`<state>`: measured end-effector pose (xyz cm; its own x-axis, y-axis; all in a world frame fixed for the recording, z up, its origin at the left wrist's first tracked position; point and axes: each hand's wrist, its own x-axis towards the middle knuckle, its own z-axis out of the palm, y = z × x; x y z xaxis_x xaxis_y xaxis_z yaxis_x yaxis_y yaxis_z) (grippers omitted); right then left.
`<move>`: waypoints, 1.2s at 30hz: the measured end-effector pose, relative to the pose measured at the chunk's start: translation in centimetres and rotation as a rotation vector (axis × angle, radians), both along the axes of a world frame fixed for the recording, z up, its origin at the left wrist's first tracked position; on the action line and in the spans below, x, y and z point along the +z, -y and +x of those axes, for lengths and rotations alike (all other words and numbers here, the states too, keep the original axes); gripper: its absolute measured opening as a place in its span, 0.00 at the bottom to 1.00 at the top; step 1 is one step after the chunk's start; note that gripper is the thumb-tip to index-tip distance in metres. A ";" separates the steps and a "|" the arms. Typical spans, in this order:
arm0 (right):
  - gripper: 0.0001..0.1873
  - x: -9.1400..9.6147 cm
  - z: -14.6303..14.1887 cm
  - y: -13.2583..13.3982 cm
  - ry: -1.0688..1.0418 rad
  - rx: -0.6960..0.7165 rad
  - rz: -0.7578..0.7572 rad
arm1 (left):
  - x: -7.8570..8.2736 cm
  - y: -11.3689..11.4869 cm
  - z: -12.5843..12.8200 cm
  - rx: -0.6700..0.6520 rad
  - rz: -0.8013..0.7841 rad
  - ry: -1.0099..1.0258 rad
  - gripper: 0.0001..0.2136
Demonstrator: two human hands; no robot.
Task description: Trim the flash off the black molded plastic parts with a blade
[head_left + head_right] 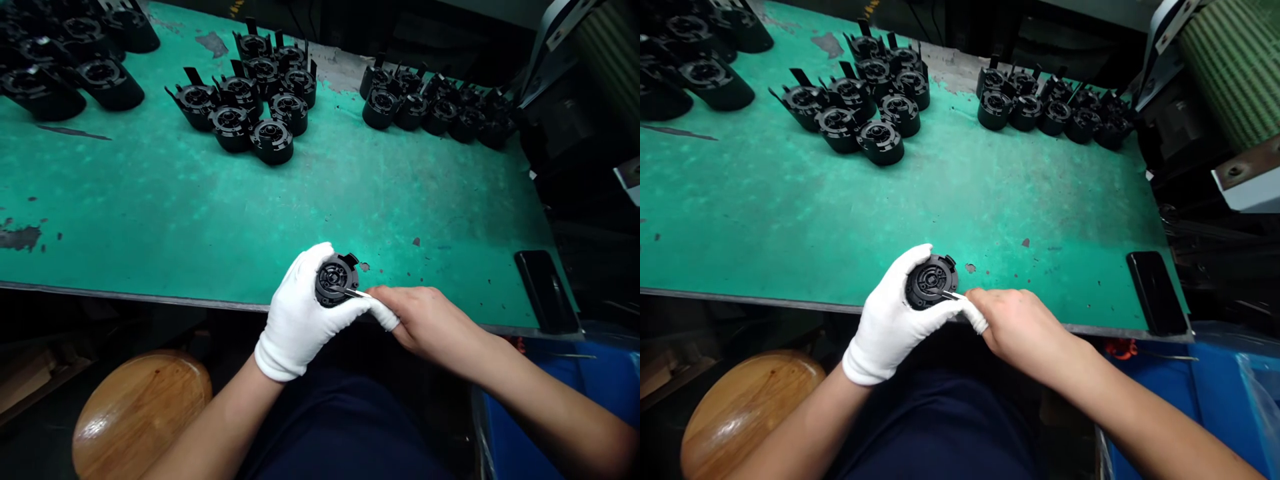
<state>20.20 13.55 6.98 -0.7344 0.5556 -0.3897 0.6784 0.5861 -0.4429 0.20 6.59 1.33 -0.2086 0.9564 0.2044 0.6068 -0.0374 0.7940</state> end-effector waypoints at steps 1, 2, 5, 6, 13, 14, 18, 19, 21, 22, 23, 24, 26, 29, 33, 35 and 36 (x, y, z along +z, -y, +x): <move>0.19 0.0 0.0 0.0 0.015 0.010 0.004 | 0.0 0.0 0.0 0.001 -0.006 0.002 0.39; 0.19 0.0 -0.1 0.0 0.032 0.022 0.002 | 0.0 0.0 0.0 0.003 -0.011 0.003 0.39; 0.18 0.5 -0.4 -0.7 0.098 0.068 -0.042 | 0.0 0.0 -0.1 0.014 -0.025 -0.001 0.40; 0.18 0.8 -0.5 -1.0 0.111 0.087 -0.054 | 0.0 0.0 -0.1 0.019 -0.031 -0.003 0.40; 0.09 1.7 -1.0 -2.5 0.047 0.195 -0.056 | 0.6 -0.2 -0.2 -0.033 -0.110 -0.014 0.42; 0.09 1.7 -0.9 -2.5 0.036 0.189 -0.064 | 0.9 -0.5 -0.5 -0.059 -0.131 -0.012 0.42; 0.12 1.8 0.9 -2.7 -0.107 0.041 -0.133 | 2.7 -1.7 -3.6 -0.288 -0.171 -0.057 0.38; 0.13 1.8 1.5 -2.8 -0.165 -0.023 -0.131 | 3.1 -1.8 -4.8 -0.317 -0.156 -0.082 0.35; 0.15 1.6 2.5 -3.0 -0.267 -0.126 -0.100 | 3.5 -1.9 -6.9 -0.248 -0.092 -0.090 0.29; 0.16 1.3 2.9 -3.1 -0.299 -0.149 -0.083 | 3.5 -1.7 -7.6 -0.184 -0.060 -0.062 0.28; 0.16 1.0 3.0 -3.1 -0.314 -0.149 -0.071 | 3.4 -1.5 -8.0 -0.127 -0.036 -0.026 0.30; 0.17 0.6 2.9 -3.1 -0.318 -0.135 -0.060 | 3.2 -1.3 -8.0 -0.088 -0.026 0.005 0.34; 0.18 -0.2 2.2 -3.1 -0.299 -0.088 -0.036 | 2.4 -0.9 -7.1 -0.050 -0.042 0.018 0.45; 0.20 -0.9 0.5 -3.6 -0.248 -0.028 0.036 | 1.1 -0.6 -4.8 -0.003 -0.065 -0.053 0.49; 0.20 -0.5 -1.4 -5.1 -0.158 0.106 0.127 | 0.3 -0.9 -3.3 0.022 -0.039 -0.127 0.42; 0.19 0.0 -2.0 -5.9 -0.102 0.166 0.165 | 0.2 -1.1 -3.5 0.015 -0.042 -0.134 0.42; 0.19 0.2 -2.2 -6.2 -0.073 0.181 0.188 | 0.3 -1.1 -3.6 0.012 -0.045 -0.133 0.41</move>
